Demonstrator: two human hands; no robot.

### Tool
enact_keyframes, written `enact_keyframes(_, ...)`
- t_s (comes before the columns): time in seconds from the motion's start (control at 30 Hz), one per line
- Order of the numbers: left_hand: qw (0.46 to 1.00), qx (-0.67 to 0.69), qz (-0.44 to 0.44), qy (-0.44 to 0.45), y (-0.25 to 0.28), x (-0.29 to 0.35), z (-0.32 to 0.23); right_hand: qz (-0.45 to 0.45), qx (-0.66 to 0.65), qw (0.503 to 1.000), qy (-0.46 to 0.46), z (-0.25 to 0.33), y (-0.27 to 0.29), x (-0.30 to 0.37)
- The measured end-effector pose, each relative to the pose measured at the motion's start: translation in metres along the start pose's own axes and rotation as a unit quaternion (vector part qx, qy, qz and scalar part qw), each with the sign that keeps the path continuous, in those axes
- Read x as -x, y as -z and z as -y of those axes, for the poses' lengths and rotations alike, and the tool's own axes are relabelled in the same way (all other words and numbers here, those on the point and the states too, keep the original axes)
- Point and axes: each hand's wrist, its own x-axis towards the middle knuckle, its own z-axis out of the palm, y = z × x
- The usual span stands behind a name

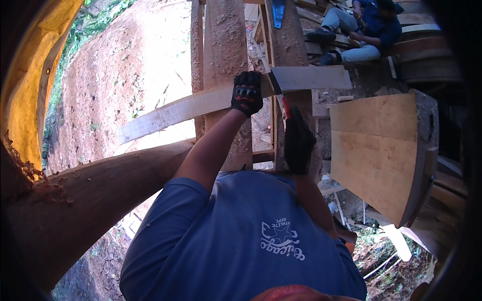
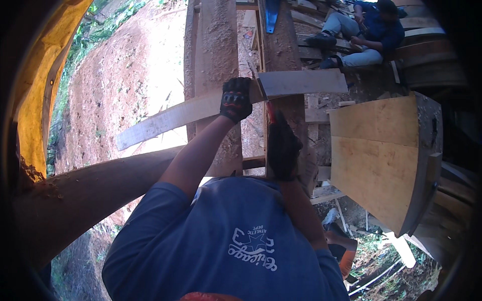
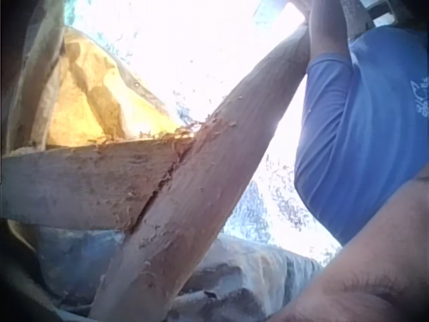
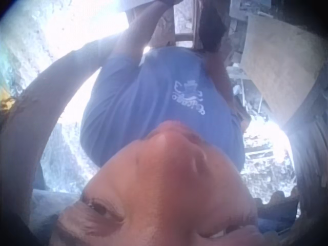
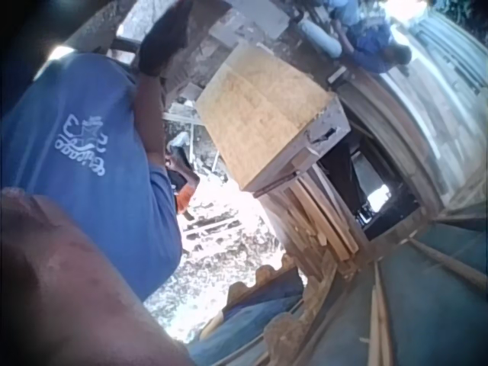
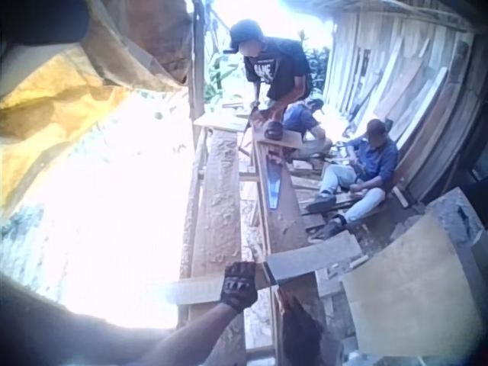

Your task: The person moves wooden planks from the ground to a wooden frame and saws one of the planks by hand.

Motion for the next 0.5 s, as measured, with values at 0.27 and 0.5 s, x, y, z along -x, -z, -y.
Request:
enact_keyframes(0.27,1.0,0.015,0.013,0.01,0.006,-0.003,-0.004,0.019,-0.01,0.999,-0.037,0.008,-0.004,0.011)
enact_keyframes(0.5,1.0,0.002,0.008,0.002,0.008,-0.002,-0.004,-0.034,0.017,0.999,0.026,-0.006,-0.012,0.007)
